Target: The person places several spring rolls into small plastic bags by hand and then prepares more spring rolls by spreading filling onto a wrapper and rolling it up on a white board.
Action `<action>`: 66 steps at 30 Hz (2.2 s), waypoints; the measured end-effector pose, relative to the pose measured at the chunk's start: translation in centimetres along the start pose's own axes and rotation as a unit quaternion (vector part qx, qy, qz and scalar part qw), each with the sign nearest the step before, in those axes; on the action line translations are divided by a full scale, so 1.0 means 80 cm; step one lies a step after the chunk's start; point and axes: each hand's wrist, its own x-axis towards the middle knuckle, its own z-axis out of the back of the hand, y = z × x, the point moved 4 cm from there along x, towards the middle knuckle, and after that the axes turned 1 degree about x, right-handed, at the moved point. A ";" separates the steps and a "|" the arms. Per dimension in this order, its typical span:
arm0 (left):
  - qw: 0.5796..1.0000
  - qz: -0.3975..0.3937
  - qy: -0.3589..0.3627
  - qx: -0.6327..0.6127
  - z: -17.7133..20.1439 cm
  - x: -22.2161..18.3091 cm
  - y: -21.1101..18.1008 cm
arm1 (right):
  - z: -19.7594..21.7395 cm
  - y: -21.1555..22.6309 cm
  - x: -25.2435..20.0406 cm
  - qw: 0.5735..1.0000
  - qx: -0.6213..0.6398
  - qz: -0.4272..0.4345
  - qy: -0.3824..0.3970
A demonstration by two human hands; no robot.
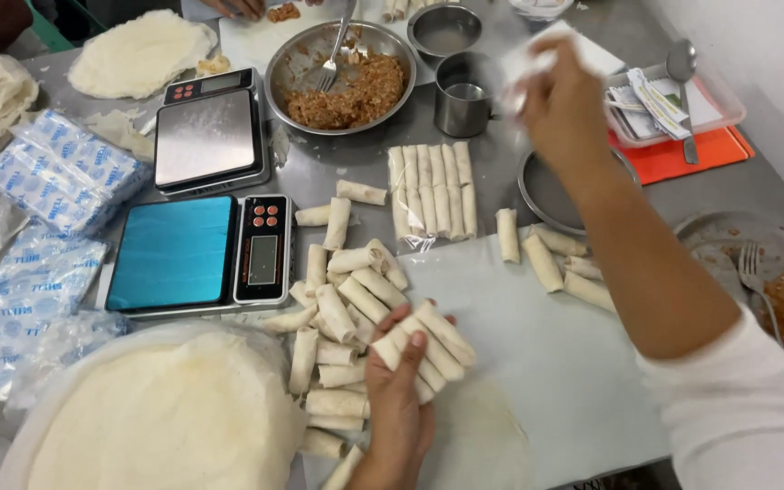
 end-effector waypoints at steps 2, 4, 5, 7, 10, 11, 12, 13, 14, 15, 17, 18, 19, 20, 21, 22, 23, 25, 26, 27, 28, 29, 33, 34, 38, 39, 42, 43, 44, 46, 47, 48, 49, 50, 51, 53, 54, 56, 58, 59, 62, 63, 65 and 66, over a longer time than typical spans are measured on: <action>0.997 -0.066 -0.035 -0.018 0.005 -0.003 -0.016 | 0.024 0.105 -0.067 0.975 0.000 -0.121 0.186; 0.988 -0.129 -0.073 -0.034 0.014 -0.015 -0.040 | 0.051 0.148 -0.140 0.900 0.000 -0.237 0.364; 0.978 -0.201 -0.044 -0.037 0.014 -0.025 -0.062 | 0.058 0.157 -0.169 0.846 0.232 -0.133 0.462; 0.961 -0.274 -0.013 -0.044 0.009 -0.046 -0.095 | 0.074 0.160 -0.206 0.722 0.442 -0.019 0.531; 0.963 -0.268 -0.031 -0.007 0.001 -0.071 -0.123 | 0.043 0.118 -0.226 0.805 0.307 -0.077 0.502; 0.963 -0.271 -0.005 -0.004 0.001 -0.074 -0.124 | 0.019 0.095 -0.230 0.827 0.230 -0.128 0.497; 0.961 -0.274 0.024 -0.001 0.001 -0.076 -0.124 | -0.003 0.073 -0.234 0.842 0.151 -0.178 0.486; 0.961 -0.276 0.026 -0.001 0.002 -0.077 -0.122 | -0.020 0.061 -0.241 0.843 0.151 -0.176 0.485; 0.969 -0.247 0.018 0.002 0.004 -0.076 -0.116 | -0.034 0.047 -0.240 0.885 0.055 -0.123 0.445; 0.976 -0.218 0.010 0.006 0.006 -0.074 -0.111 | -0.049 0.035 -0.240 0.914 -0.041 -0.069 0.397; 0.978 -0.208 -0.004 0.006 0.013 -0.079 -0.108 | -0.060 0.037 -0.232 0.947 -0.078 0.066 0.303; 0.981 -0.193 -0.019 0.008 0.019 -0.081 -0.105 | -0.062 0.044 -0.232 0.954 -0.111 0.193 0.202; 0.980 -0.195 -0.021 0.008 0.017 -0.082 -0.105 | -0.083 0.061 -0.225 0.953 -0.109 0.196 0.203; 0.982 -0.182 -0.047 0.010 0.017 -0.083 -0.104 | -0.103 0.080 -0.220 0.946 -0.085 0.231 0.210; 0.983 -0.168 -0.073 0.013 0.017 -0.084 -0.102 | -0.122 0.099 -0.216 0.937 -0.061 0.266 0.218; 0.983 -0.168 -0.072 0.013 0.019 -0.083 -0.099 | -0.146 0.106 -0.211 0.937 -0.061 0.266 0.216; 0.984 -0.166 -0.065 0.021 0.021 -0.081 -0.096 | -0.173 0.112 -0.206 0.923 -0.145 0.280 0.222; 0.984 -0.167 -0.057 0.026 0.027 -0.076 -0.093 | -0.209 0.122 -0.193 0.900 -0.227 0.295 0.226; 0.982 -0.172 -0.071 0.037 0.033 -0.074 -0.093 | -0.220 0.118 -0.185 0.907 -0.235 0.228 0.264; 0.979 -0.178 -0.085 0.048 0.039 -0.071 -0.094 | -0.231 0.114 -0.178 0.909 -0.240 0.160 0.300; 0.979 -0.179 -0.085 0.047 0.038 -0.070 -0.096 | -0.215 0.121 -0.179 0.909 -0.241 0.162 0.300; 0.981 -0.175 -0.076 0.039 0.037 -0.069 -0.098 | -0.197 0.124 -0.177 0.948 -0.106 0.070 0.290; 0.980 -0.183 -0.061 0.040 0.047 -0.053 -0.094 | -0.140 0.129 -0.219 0.927 0.204 -0.132 0.287; 0.981 -0.181 -0.061 0.041 0.050 -0.048 -0.089 | -0.131 0.131 -0.234 0.927 0.203 -0.134 0.286; 0.971 -0.211 -0.024 0.107 0.046 -0.040 -0.079 | -0.093 0.143 -0.280 0.835 0.444 -0.184 0.267; 0.971 -0.206 -0.014 0.121 0.044 -0.041 -0.077 | -0.085 0.143 -0.289 0.821 0.461 -0.214 0.261; 0.973 -0.190 0.005 0.128 0.039 -0.047 -0.073 | -0.065 0.134 -0.295 0.821 0.478 -0.220 0.220; 0.974 -0.188 0.006 0.129 0.037 -0.049 -0.071 | -0.064 0.134 -0.304 0.822 0.478 -0.222 0.218; 0.972 -0.193 0.032 0.131 0.033 -0.052 -0.069 | -0.061 0.133 -0.311 0.827 0.483 -0.213 0.193; 0.970 -0.196 0.058 0.133 0.025 -0.058 -0.065 | -0.060 0.128 -0.330 0.832 0.487 -0.206 0.167; 0.971 -0.192 0.075 0.122 0.020 -0.062 -0.062 | -0.059 0.124 -0.341 0.844 0.488 -0.173 0.142; 0.971 -0.189 0.092 0.111 0.015 -0.066 -0.059 | -0.058 0.121 -0.351 0.854 0.488 -0.140 0.117; 0.971 -0.189 0.093 0.111 0.011 -0.070 -0.052 | -0.059 0.122 -0.366 0.854 0.488 -0.140 0.115; 0.975 -0.177 0.106 0.079 0.006 -0.076 -0.043 | -0.060 0.126 -0.382 0.856 0.489 -0.115 0.122; 0.978 -0.166 0.118 0.046 0.002 -0.081 -0.035 | -0.061 0.130 -0.398 0.858 0.489 -0.089 0.128; 0.971 -0.159 0.168 0.062 0.009 -0.085 -0.016 | -0.045 0.145 -0.412 0.852 0.495 -0.118 0.126; 0.961 -0.152 0.217 0.076 0.010 -0.088 -0.006 | -0.037 0.151 -0.420 0.844 0.501 -0.146 0.125; 0.946 -0.149 0.234 0.166 0.019 -0.101 0.016 | -0.020 0.125 -0.420 0.798 0.556 -0.218 0.083; 0.923 -0.147 0.250 0.254 0.019 -0.123 0.026 | 0.014 0.098 -0.419 0.742 0.606 -0.284 0.038; 0.796 -0.218 0.336 0.453 0.006 -0.146 0.028 | 0.039 0.087 -0.417 0.714 0.631 -0.302 0.035; 0.525 -0.353 0.416 0.653 0.011 -0.171 0.062 | 0.113 0.060 -0.415 0.707 0.632 -0.318 -0.005; 0.429 -0.424 0.424 0.676 0.017 -0.177 0.077 | 0.139 0.051 -0.416 0.726 0.608 -0.319 -0.039; 0.425 -0.407 0.416 0.693 0.031 -0.167 0.094 | 0.168 0.018 -0.442 0.753 0.583 -0.300 -0.051; 0.421 -0.392 0.406 0.710 0.038 -0.161 0.103 | 0.186 0.002 -0.455 0.780 0.557 -0.278 -0.060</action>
